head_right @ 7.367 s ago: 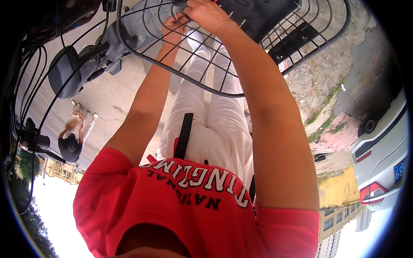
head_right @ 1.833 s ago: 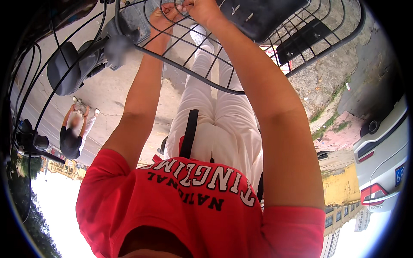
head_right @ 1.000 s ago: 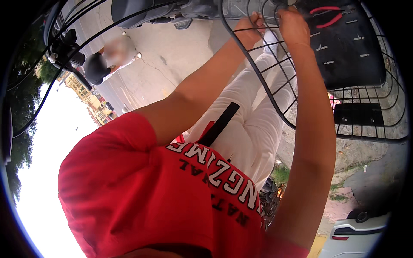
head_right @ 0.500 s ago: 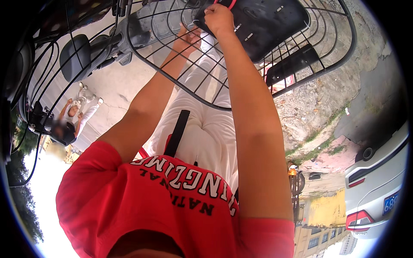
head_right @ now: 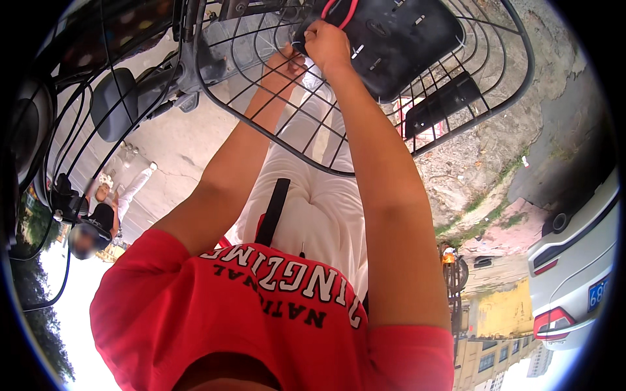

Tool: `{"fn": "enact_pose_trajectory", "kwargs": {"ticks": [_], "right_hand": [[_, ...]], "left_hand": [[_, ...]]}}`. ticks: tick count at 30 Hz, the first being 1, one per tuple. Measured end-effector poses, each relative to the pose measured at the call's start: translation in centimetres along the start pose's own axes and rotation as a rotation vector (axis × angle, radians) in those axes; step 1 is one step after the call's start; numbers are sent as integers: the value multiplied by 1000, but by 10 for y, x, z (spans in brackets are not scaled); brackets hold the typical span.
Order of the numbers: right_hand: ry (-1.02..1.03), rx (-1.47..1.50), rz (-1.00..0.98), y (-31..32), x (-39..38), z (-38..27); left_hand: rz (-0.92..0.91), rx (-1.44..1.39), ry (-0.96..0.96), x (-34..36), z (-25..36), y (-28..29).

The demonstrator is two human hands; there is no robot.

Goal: The person works on the front basket of an electric scooter, using pliers to manipulate wires and zip ties. They repeatedly adjust and secure the wires within the basket, occasionally repositioning the basket itself.

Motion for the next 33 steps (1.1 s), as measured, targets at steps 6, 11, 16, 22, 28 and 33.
{"fn": "enact_pose_trajectory", "kwargs": {"ticks": [6, 11, 16, 22, 28, 33], "right_hand": [[-47, 111, -224, -16, 9, 8], [-97, 250, -265, -32, 23, 35], [-155, 315, -282, -18, 20, 12], [-47, 141, -242, -30, 16, 28], [-173, 432, -151, -19, -7, 22], [-268, 550, -75, -18, -7, 15]], "left_hand": [[-70, 83, 47, 20, 6, -9], [-43, 60, 75, 21, 8, -21], [-185, 37, 121, 25, 5, -23], [-61, 152, 85, 24, 7, 6], [31, 59, 21, 16, 5, 7], [29, -97, 97, 33, 4, -15]]}}
Point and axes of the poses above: each hand's wrist, its own x-axis towards the middle knuckle, its own y-axis out of the back of the hand, z = x × y, the point moved 7 cm from there along x, towards the middle knuckle, and after that the axes turned 15 degrees about y, right-handed, at the moved point
